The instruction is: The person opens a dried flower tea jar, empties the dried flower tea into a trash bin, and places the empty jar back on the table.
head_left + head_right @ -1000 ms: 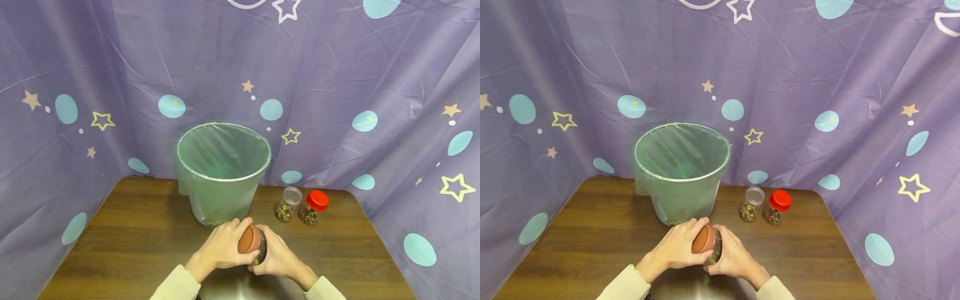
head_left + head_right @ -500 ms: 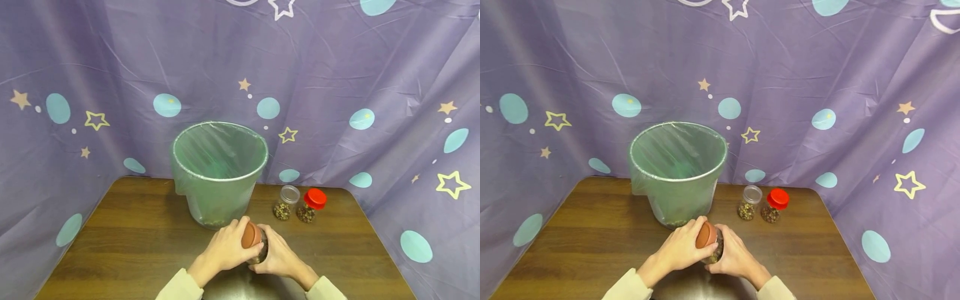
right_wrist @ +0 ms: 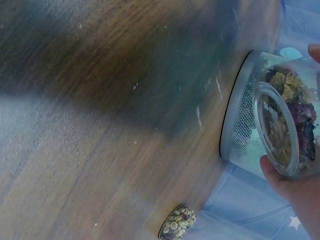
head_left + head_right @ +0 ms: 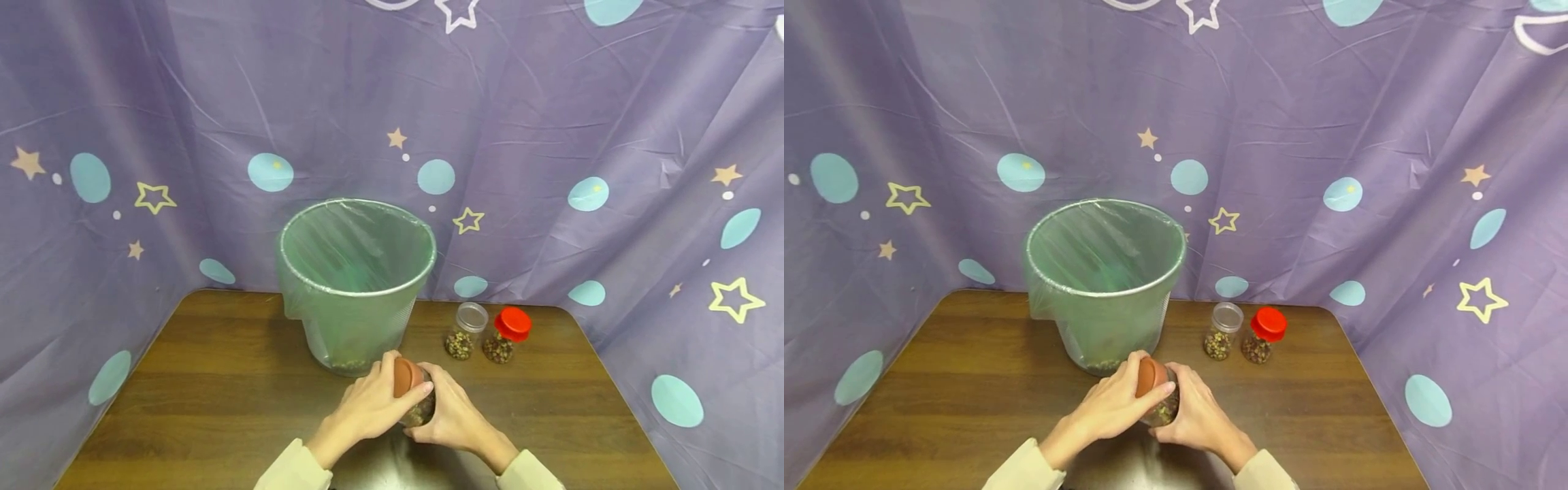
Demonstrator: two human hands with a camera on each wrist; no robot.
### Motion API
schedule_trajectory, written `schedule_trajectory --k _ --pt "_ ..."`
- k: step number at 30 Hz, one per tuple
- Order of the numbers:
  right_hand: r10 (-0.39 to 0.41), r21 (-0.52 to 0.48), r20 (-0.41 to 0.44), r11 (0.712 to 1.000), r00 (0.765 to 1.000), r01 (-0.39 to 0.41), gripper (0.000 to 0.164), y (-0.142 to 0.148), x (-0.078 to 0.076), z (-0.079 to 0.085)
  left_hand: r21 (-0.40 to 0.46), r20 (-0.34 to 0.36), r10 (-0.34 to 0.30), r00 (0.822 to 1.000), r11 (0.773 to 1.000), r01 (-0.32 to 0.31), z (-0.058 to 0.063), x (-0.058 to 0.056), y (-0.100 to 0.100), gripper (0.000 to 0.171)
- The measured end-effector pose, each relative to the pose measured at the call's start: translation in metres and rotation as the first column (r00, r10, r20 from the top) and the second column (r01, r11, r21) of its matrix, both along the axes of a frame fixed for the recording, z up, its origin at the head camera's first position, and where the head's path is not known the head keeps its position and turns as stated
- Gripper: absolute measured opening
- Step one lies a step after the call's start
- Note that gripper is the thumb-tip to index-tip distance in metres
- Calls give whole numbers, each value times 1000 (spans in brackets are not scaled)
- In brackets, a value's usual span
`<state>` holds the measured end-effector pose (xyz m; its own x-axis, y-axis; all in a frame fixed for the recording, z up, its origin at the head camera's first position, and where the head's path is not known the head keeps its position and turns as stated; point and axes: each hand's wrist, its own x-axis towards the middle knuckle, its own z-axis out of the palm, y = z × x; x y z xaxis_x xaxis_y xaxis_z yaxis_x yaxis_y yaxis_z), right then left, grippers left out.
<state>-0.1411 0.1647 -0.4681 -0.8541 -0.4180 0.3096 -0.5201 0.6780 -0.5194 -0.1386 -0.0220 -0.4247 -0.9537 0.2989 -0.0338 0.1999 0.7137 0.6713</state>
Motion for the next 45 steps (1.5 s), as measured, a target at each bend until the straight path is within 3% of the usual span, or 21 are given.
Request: schedule_trajectory --k 3,7,10,15,18,21,30,38,45 --pt "8 -5 2 1000 1000 -8 97 2 -1 0 10 36 -91 995 996 90 0 -1 -8 87" --pt "14 -20 4 1000 1000 -14 97 3 -3 2 61 51 -224 973 973 221 1 -4 -24 88" --pt "26 -25 13 999 1000 -26 96 4 -4 3 76 -9 -312 950 947 312 0 -5 -35 96" --pt "73 -15 86 997 994 -72 98 6 -3 4 65 -118 -432 894 895 441 0 -4 -46 112" --pt "82 3 97 997 992 -83 99 5 -2 4 52 -171 -463 870 877 478 1 -3 -48 110" --pt "68 15 65 998 996 -69 99 4 -2 4 18 -223 -469 855 875 485 1 -3 -48 100" --pt "69 30 23 997 997 -70 98 4 1 1 -18 -269 -441 856 891 453 2 -4 -46 88" --pt "73 37 52 997 996 -75 97 3 2 0 -17 -213 -398 892 915 404 4 -2 -45 87" --pt "85 72 40 994 996 -88 95 1 2 -2 -15 -178 -367 913 929 370 4 0 -48 85"
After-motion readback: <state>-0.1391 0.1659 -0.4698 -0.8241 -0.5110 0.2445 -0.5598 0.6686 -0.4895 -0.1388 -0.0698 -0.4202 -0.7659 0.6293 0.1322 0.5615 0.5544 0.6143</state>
